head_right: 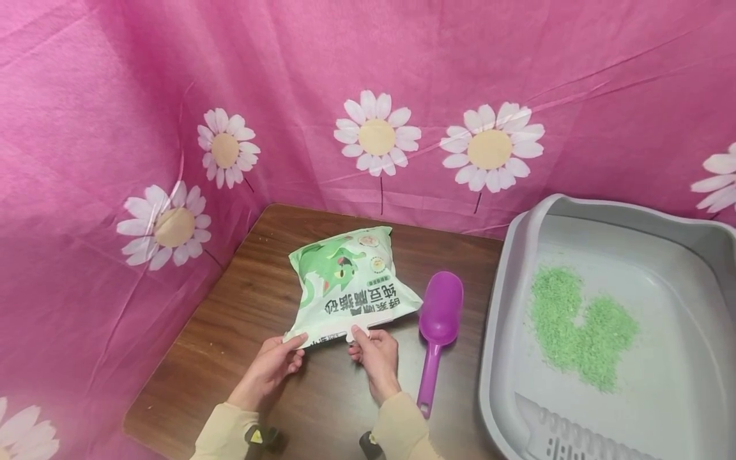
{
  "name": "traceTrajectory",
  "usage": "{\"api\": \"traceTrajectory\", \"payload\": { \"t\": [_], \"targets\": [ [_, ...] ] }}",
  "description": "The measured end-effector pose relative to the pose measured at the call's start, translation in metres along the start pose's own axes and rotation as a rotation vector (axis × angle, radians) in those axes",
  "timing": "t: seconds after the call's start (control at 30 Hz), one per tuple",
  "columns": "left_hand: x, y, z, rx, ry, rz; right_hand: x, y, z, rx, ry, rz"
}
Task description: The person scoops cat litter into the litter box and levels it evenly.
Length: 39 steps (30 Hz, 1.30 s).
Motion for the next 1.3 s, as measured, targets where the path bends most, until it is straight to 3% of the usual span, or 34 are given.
{"api": "traceTrajectory", "payload": {
  "t": [0.37,0.87,1.0,1.07,1.13,1.3],
  "targets": [
    [-0.001,0.001,-0.003,0.045,0.004,-0.009,0.003,-0.001,0.002,0.014,-0.035,0.002],
    [-0.002,0.001,-0.005,0.073,0.003,-0.031,0.011,-0.008,0.013,0.004,-0.062,0.163],
    [-0.004,-0.001,-0.004,0.077,0.006,-0.078,0.014,-0.009,0.018,-0.014,-0.088,0.22],
    [-0.006,-0.002,-0.004,0.077,0.023,-0.16,0.017,-0.01,0.022,-0.036,-0.107,0.256],
    [-0.012,-0.005,-0.003,0.079,0.08,-0.335,0.022,-0.011,0.027,-0.056,-0.134,0.267],
    [-0.045,-0.007,0.003,0.009,0.384,-0.918,0.053,-0.021,0.056,-0.123,-0.273,0.139]
  ]
}}
Point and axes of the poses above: each hand's wrist, its own z-axis away from the middle knuckle, its own y-axis out of the palm, x = y × z, the point moved 3 cm from there along -z, towards the middle knuckle, and after that the axes turned 15 degrees about y, right-handed, at the moved point
